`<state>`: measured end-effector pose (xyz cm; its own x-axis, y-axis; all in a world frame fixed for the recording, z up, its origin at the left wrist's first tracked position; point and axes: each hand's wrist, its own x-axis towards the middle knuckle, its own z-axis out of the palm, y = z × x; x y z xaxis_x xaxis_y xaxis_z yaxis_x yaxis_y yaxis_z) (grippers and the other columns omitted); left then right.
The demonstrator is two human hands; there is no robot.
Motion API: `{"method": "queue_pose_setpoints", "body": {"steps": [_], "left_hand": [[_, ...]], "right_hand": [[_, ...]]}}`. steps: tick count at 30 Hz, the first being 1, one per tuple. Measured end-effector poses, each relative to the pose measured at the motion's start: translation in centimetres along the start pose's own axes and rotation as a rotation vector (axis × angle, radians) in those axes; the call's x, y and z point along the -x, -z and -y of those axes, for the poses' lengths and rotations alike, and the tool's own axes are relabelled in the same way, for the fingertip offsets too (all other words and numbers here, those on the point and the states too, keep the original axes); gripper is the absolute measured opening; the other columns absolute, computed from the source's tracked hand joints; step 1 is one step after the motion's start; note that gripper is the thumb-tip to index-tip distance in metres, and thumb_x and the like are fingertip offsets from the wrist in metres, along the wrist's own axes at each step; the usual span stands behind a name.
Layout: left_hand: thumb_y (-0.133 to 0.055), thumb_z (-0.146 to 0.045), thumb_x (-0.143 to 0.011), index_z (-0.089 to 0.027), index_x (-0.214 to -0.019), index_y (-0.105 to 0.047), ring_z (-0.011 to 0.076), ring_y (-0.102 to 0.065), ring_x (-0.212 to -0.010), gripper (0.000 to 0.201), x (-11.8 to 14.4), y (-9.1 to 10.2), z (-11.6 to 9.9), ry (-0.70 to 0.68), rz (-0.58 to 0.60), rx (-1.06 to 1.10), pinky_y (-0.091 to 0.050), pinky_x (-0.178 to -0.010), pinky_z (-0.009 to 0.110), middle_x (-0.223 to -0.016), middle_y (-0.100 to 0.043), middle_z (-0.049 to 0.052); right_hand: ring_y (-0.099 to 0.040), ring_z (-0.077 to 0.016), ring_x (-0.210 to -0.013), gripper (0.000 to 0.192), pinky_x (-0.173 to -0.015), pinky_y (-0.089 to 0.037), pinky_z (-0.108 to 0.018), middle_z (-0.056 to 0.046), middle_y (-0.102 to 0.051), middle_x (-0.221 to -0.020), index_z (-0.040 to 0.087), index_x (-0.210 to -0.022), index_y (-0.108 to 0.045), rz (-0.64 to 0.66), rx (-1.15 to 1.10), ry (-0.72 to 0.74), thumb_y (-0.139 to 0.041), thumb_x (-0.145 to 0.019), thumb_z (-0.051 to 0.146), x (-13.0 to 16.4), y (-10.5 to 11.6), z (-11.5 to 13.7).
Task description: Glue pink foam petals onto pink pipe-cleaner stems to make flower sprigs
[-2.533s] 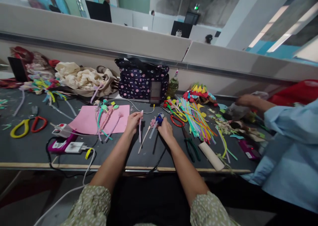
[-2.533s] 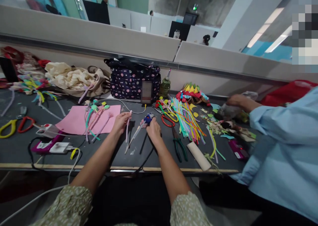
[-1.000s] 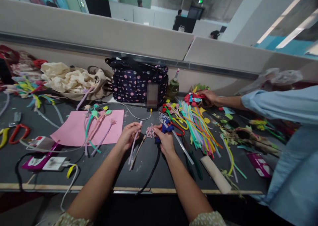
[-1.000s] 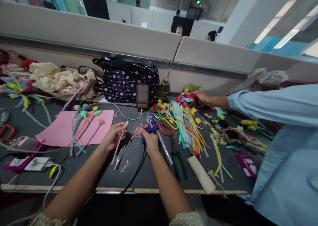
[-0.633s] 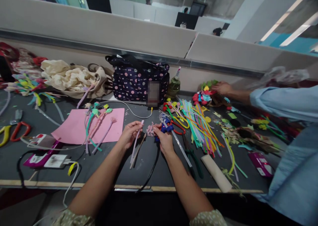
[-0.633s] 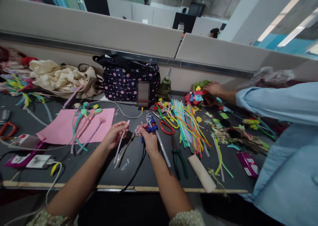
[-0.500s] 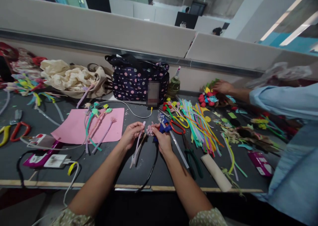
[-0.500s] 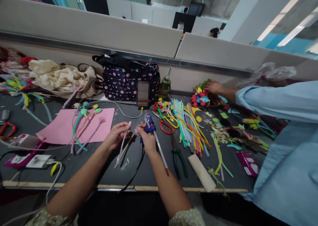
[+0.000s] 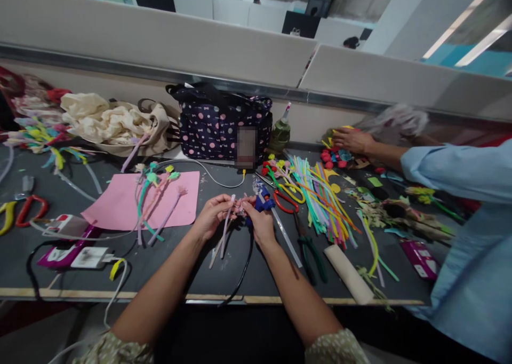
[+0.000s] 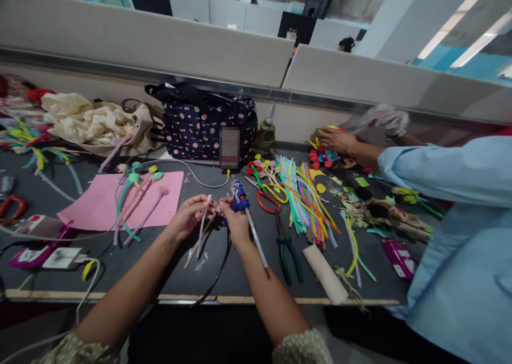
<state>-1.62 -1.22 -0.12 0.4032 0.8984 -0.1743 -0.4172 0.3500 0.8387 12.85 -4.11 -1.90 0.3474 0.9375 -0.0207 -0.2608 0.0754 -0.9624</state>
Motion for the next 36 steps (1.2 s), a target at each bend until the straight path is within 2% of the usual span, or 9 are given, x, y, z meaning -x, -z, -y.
{"method": "queue_pose_setpoints", "body": {"steps": [7,12,18,24,31,36], "left_hand": [[-0.080,-0.026,-0.067,-0.014,-0.079,-0.065,0.0196,-0.070,-0.079,0.023,0.2,-0.4,-0.2,0.012,0.025,-0.001,-0.058,-0.067,0.028,-0.091,-0.072,0.010],[-0.079,-0.025,-0.070,-0.013,-0.080,-0.064,0.0199,-0.071,-0.078,0.021,0.0,-0.1,0.2,0.017,0.053,0.023,-0.059,-0.067,0.029,-0.094,-0.072,0.011],[-0.077,-0.023,-0.072,-0.012,-0.081,-0.062,0.0198,-0.072,-0.077,0.021,0.0,0.0,0.2,0.032,0.078,0.049,-0.059,-0.064,0.027,-0.099,-0.072,0.012],[-0.075,-0.020,-0.074,-0.012,-0.082,-0.061,0.0224,-0.073,-0.081,0.018,0.0,0.0,0.2,0.033,0.095,0.054,-0.060,-0.065,0.028,-0.102,-0.072,0.013],[-0.074,-0.020,-0.075,-0.012,-0.083,-0.060,0.0233,-0.073,-0.085,0.018,-0.1,0.3,0.3,0.040,0.094,0.055,-0.061,-0.067,0.030,-0.104,-0.072,0.013],[-0.075,-0.022,-0.075,-0.012,-0.084,-0.061,0.0249,-0.072,-0.089,0.020,0.0,0.2,0.4,0.051,0.101,0.047,-0.061,-0.067,0.031,-0.103,-0.072,0.013]], "right_hand": [[-0.067,-0.0194,-0.081,0.023,-0.069,-0.054,-0.030,-0.002,-0.070,-0.083,0.020,-0.078,-0.063,-0.048,-0.069,0.011,-0.077,-0.065,0.032,-0.1,-0.1,-0.3],[-0.068,-0.0199,-0.082,0.023,-0.072,-0.055,-0.031,-0.002,-0.070,-0.083,0.020,-0.079,-0.063,-0.057,-0.068,0.033,-0.077,-0.066,0.032,-0.2,0.2,-0.5],[-0.067,-0.0184,-0.075,0.022,-0.066,-0.053,-0.029,-0.002,-0.071,-0.079,0.019,-0.080,-0.064,-0.078,-0.044,0.054,-0.076,-0.067,0.033,-0.3,0.2,-0.6],[-0.067,-0.0180,-0.079,0.019,-0.073,-0.054,-0.030,-0.001,-0.070,-0.081,0.020,-0.081,-0.067,-0.051,-0.022,0.081,-0.075,-0.069,0.033,-0.3,0.3,-0.8],[-0.067,-0.0167,-0.075,0.022,-0.073,-0.055,-0.030,-0.001,-0.071,-0.083,0.020,-0.087,-0.067,-0.017,0.084,0.121,-0.072,-0.075,0.037,-0.2,0.8,-1.1],[-0.068,-0.0164,-0.072,0.019,-0.073,-0.055,-0.031,-0.001,-0.071,-0.081,0.020,-0.087,-0.067,0.007,0.058,0.102,-0.070,-0.076,0.036,0.0,0.8,-0.7]]}}
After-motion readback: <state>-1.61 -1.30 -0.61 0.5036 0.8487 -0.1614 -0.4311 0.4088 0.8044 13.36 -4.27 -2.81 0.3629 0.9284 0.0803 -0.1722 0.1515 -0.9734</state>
